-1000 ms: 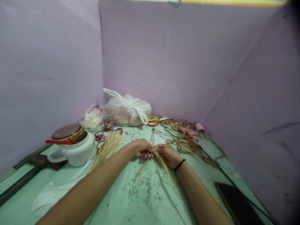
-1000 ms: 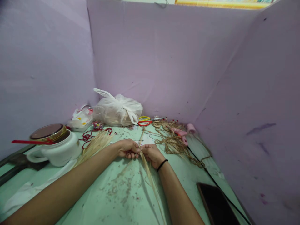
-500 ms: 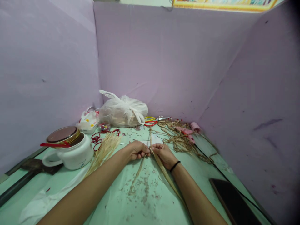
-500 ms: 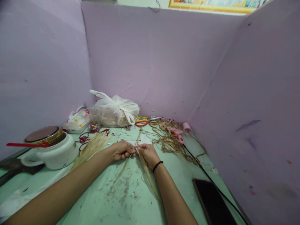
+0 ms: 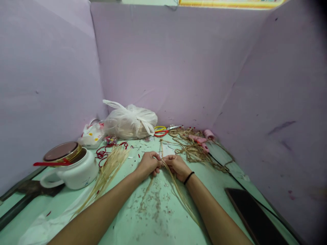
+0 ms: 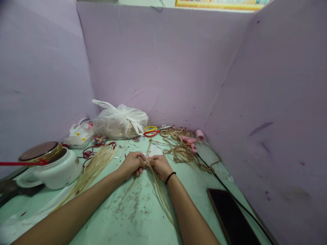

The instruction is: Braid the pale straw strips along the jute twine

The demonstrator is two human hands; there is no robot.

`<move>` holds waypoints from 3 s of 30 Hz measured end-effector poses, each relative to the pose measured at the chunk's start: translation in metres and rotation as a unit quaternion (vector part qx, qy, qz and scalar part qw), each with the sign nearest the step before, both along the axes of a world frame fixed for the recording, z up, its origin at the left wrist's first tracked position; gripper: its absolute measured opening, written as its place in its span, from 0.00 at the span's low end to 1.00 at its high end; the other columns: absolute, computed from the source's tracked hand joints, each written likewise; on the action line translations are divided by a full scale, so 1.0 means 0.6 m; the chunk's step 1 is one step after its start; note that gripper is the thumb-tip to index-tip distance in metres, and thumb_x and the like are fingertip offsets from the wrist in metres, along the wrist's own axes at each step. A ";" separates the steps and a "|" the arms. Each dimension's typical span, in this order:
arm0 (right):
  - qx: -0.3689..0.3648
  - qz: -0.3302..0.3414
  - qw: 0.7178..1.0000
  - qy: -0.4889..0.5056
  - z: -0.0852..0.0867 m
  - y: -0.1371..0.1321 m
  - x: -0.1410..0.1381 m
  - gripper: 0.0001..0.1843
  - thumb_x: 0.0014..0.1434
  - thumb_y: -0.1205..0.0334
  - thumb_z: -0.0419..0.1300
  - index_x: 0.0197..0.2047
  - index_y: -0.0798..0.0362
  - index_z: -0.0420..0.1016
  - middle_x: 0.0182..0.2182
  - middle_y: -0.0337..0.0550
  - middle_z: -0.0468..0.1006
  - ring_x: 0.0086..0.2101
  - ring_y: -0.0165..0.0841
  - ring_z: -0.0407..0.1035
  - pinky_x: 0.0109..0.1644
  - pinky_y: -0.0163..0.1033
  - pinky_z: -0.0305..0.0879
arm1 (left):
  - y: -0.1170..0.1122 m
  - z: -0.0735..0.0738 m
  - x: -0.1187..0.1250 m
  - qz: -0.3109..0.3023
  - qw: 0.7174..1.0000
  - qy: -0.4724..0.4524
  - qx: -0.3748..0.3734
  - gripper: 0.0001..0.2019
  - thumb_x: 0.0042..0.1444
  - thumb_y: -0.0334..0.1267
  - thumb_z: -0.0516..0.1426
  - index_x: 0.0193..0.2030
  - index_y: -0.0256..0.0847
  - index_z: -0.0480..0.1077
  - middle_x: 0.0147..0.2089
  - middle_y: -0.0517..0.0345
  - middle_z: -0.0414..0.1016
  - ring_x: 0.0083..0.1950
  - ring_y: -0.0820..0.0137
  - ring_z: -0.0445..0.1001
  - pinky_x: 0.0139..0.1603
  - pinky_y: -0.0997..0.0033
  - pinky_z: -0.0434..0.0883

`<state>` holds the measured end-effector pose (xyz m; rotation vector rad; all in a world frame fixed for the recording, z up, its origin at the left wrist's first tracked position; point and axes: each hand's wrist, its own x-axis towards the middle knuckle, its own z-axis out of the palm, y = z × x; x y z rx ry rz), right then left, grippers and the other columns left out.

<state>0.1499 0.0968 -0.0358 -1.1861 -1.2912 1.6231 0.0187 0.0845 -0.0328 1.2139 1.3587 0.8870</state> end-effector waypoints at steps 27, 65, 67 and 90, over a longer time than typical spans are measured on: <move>-0.012 -0.042 0.996 0.074 0.010 -0.007 -0.005 0.11 0.29 0.63 0.67 0.17 0.59 0.71 0.13 0.37 0.71 0.16 0.23 0.59 0.22 0.31 0.52 | 0.006 0.028 -0.015 -0.026 0.984 -0.128 -0.122 0.04 0.41 0.28 0.53 0.24 0.30 0.67 0.15 0.62 0.64 0.13 0.80 0.61 0.12 0.82 0.58; 0.116 -0.016 0.941 -0.316 0.030 -0.034 -0.030 0.07 0.38 0.69 0.53 0.14 0.57 0.69 0.10 0.38 0.67 0.14 0.25 0.59 0.18 0.30 0.51 | -0.002 0.025 0.000 0.060 0.994 0.021 -0.095 0.08 0.36 0.31 0.51 0.11 0.38 0.57 0.07 0.64 0.52 0.09 0.80 0.49 0.11 0.77 0.43; 0.146 -0.021 0.925 -0.350 0.028 -0.037 -0.035 0.07 0.39 0.69 0.53 0.15 0.57 0.70 0.11 0.39 0.69 0.16 0.25 0.61 0.20 0.29 0.51 | -0.002 0.024 -0.004 0.046 0.995 0.009 -0.086 0.07 0.36 0.31 0.51 0.12 0.38 0.57 0.08 0.65 0.53 0.09 0.80 0.49 0.11 0.78 0.42; -0.103 -0.041 0.994 -0.001 0.041 -0.039 -0.034 0.08 0.46 0.74 0.53 0.18 0.58 0.66 0.13 0.41 0.71 0.14 0.25 0.64 0.22 0.31 0.66 | 0.002 0.020 -0.015 -0.058 0.996 -0.061 -0.032 0.06 0.35 0.31 0.52 0.13 0.38 0.58 0.09 0.67 0.52 0.09 0.82 0.48 0.10 0.79 0.41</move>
